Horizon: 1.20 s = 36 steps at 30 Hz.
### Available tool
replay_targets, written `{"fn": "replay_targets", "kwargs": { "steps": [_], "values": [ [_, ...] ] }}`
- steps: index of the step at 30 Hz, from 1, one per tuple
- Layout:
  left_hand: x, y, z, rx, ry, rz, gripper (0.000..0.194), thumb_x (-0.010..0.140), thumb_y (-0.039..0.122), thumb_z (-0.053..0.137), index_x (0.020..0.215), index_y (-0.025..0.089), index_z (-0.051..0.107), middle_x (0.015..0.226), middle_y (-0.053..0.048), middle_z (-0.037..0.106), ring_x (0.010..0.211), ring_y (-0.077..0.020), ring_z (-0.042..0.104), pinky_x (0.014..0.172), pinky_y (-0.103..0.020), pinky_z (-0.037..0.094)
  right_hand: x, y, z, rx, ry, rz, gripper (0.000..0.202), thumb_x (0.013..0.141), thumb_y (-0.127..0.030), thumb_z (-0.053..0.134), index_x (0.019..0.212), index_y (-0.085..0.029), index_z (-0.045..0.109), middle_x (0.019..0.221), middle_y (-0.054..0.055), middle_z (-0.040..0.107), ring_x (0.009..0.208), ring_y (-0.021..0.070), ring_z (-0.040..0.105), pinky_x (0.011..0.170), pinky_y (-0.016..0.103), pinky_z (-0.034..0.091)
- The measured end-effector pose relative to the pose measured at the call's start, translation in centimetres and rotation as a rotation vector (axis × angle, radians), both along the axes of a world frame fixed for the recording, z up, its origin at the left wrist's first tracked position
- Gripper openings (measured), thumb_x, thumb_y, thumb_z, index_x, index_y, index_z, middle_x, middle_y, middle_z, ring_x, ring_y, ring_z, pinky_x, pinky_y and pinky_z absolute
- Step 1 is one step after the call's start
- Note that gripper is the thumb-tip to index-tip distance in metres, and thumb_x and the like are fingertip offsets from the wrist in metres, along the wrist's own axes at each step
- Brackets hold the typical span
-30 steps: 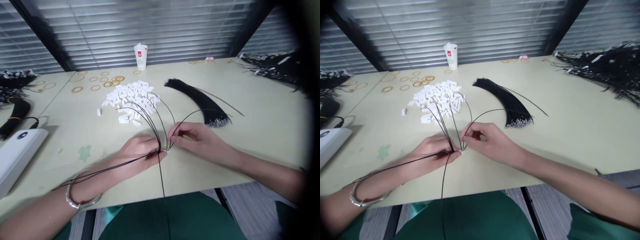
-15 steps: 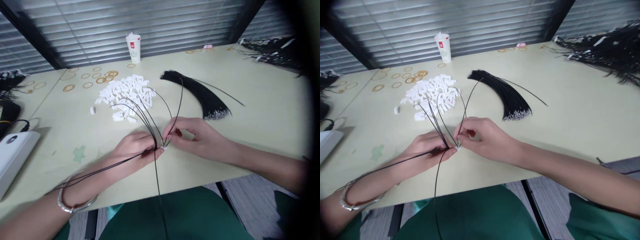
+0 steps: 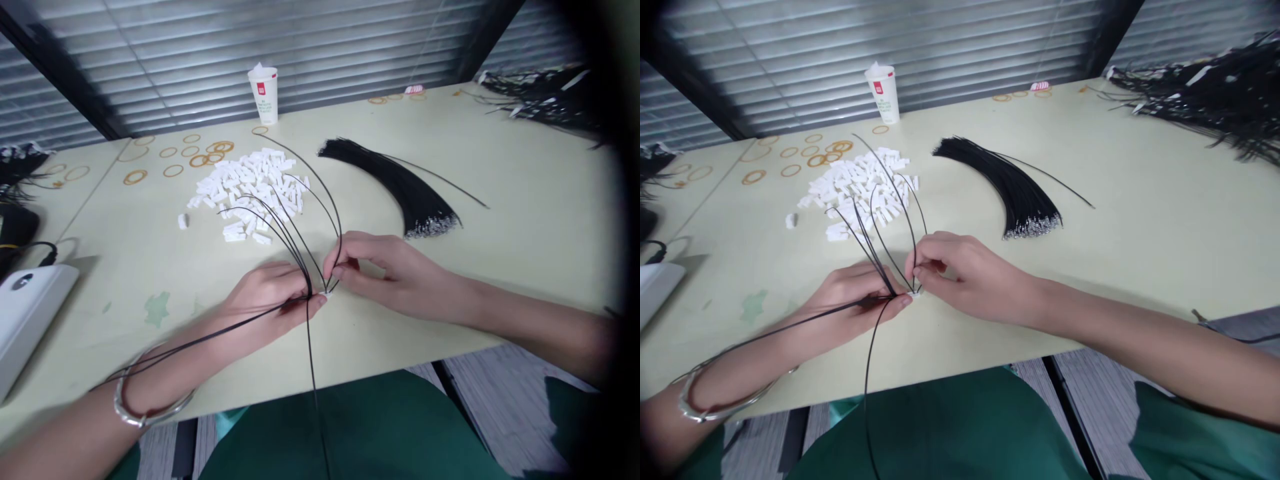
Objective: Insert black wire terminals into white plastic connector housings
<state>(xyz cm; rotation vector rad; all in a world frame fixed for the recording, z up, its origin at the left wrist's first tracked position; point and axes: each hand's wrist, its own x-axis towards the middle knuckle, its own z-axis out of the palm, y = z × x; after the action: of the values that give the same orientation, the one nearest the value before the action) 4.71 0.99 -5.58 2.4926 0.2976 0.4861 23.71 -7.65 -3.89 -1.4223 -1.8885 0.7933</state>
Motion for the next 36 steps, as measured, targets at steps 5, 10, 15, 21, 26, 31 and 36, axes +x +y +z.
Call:
{"fn": "replay_targets", "kwargs": {
  "steps": [5,10,15,21,26,31,36],
  "values": [
    [-0.1,0.0,-0.1,0.005,-0.008,0.009,0.016,0.083,0.02,0.057,0.069,0.014,0.054,0.062,0.002,0.05,0.056,-0.0071,0.042,0.052,-0.019,0.035,0.0,0.0,0.0,0.007,-0.023,0.007,0.011,0.084,-0.014,0.048,0.086,-0.017,0.059,0.079,0.001,0.055,0.071,0.0103,0.05,0.063,0.023,0.041],
    [-0.2,0.0,-0.1,-0.001,-0.002,0.005,0.016,0.083,0.021,0.057,0.069,0.014,0.055,0.062,0.001,0.05,0.056,-0.0075,0.042,0.052,-0.02,0.035,0.0,0.1,-0.1,0.023,-0.04,0.019,0.012,0.085,-0.014,0.047,0.086,-0.017,0.059,0.079,0.001,0.054,0.073,0.0103,0.049,0.064,0.023,0.04],
    [0.0,0.1,-0.2,-0.002,-0.012,0.009,0.015,0.083,0.02,0.057,0.07,0.013,0.057,0.062,0.001,0.051,0.057,-0.0078,0.043,0.053,-0.021,0.036,0.1,0.2,-0.5,0.096,-0.088,0.071,0.013,0.088,-0.017,0.044,0.088,-0.017,0.058,0.081,0.003,0.056,0.079,0.0122,0.049,0.067,0.024,0.041],
    [0.0,0.0,-0.1,0.023,-0.035,-0.002,0.013,0.083,0.019,0.058,0.072,0.013,0.06,0.062,0.001,0.052,0.056,-0.0079,0.043,0.051,-0.021,0.036,-0.1,0.2,-1.2,0.256,-0.146,0.08,0.009,0.088,-0.018,0.047,0.089,-0.016,0.056,0.079,0.003,0.055,0.077,0.0127,0.047,0.067,0.025,0.04],
    [-0.1,0.0,-0.1,-0.005,-0.031,-0.004,0.011,0.083,0.019,0.057,0.074,0.014,0.06,0.064,0.001,0.052,0.057,-0.008,0.044,0.052,-0.02,0.037,-0.1,0.2,-0.9,0.242,-0.159,0.111,0.011,0.088,-0.016,0.046,0.086,-0.016,0.056,0.078,0.003,0.056,0.079,0.0123,0.047,0.071,0.025,0.041],
    [-0.1,0.0,-0.1,0.004,-0.03,0.003,0.014,0.083,0.019,0.057,0.071,0.014,0.057,0.063,0.002,0.05,0.056,-0.0079,0.043,0.051,-0.02,0.036,-0.2,0.1,-0.9,0.206,-0.155,0.139,0.011,0.089,-0.018,0.044,0.087,-0.015,0.055,0.079,0.003,0.054,0.079,0.0125,0.046,0.072,0.026,0.04],
    [-0.1,-0.1,0.1,-0.008,-0.006,0.004,0.01,0.084,0.019,0.055,0.077,0.014,0.06,0.065,0.0,0.053,0.06,-0.0099,0.045,0.055,-0.022,0.038,-0.2,0.1,-1.2,0.247,-0.225,0.144,0.012,0.089,-0.018,0.043,0.085,-0.015,0.054,0.077,0.004,0.052,0.076,0.0136,0.044,0.071,0.028,0.038]
  ]
}}
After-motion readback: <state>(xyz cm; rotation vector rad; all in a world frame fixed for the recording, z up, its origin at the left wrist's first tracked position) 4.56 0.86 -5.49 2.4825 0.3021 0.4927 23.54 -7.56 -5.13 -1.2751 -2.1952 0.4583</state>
